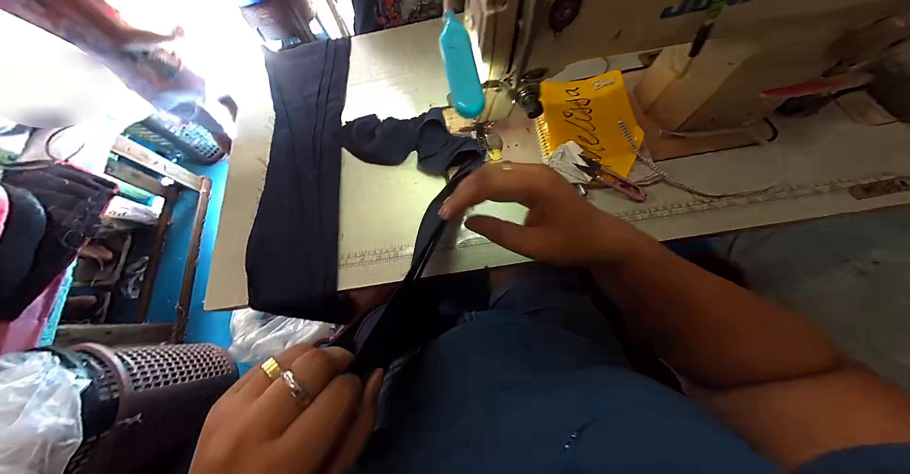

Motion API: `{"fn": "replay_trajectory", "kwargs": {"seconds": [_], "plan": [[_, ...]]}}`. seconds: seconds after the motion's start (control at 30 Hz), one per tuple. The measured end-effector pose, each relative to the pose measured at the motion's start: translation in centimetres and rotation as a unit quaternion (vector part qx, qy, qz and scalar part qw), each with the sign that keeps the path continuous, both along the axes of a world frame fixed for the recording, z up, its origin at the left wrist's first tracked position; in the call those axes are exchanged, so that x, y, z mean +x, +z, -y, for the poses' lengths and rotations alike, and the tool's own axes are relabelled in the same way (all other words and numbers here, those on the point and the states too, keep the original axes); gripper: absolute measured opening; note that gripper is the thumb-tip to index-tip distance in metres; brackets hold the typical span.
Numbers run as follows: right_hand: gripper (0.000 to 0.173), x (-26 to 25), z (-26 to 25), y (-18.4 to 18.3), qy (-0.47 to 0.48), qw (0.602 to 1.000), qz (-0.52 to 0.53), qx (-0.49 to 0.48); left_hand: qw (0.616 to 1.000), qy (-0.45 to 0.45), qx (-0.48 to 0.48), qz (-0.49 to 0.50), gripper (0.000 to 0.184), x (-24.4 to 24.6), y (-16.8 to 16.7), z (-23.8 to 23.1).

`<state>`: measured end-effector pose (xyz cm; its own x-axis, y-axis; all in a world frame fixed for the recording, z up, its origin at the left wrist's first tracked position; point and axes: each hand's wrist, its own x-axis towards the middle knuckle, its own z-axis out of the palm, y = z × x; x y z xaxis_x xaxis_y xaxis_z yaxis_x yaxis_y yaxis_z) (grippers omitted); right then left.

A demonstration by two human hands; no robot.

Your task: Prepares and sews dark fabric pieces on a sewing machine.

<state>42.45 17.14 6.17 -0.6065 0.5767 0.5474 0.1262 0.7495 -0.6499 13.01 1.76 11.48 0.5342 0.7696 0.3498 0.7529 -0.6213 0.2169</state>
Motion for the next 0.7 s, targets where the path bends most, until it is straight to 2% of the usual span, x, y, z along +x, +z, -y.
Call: {"fn": "replay_trajectory", "kwargs": {"seconds": [0.27, 0.7], "plan": [[0.021, -3.7, 4.1, 0.7, 0.022, 0.994, 0.044, 0.098, 0.997, -0.023, 0.056, 0.052, 0.028, 1.0, -0.3, -0.5], [0.019, -5.6, 5.0, 1.4, 0.044, 0.994, 0.027, 0.099, 0.990, -0.006, 0.082, 0.111, 0.028, 1.8, -0.5, -0.9]]}}
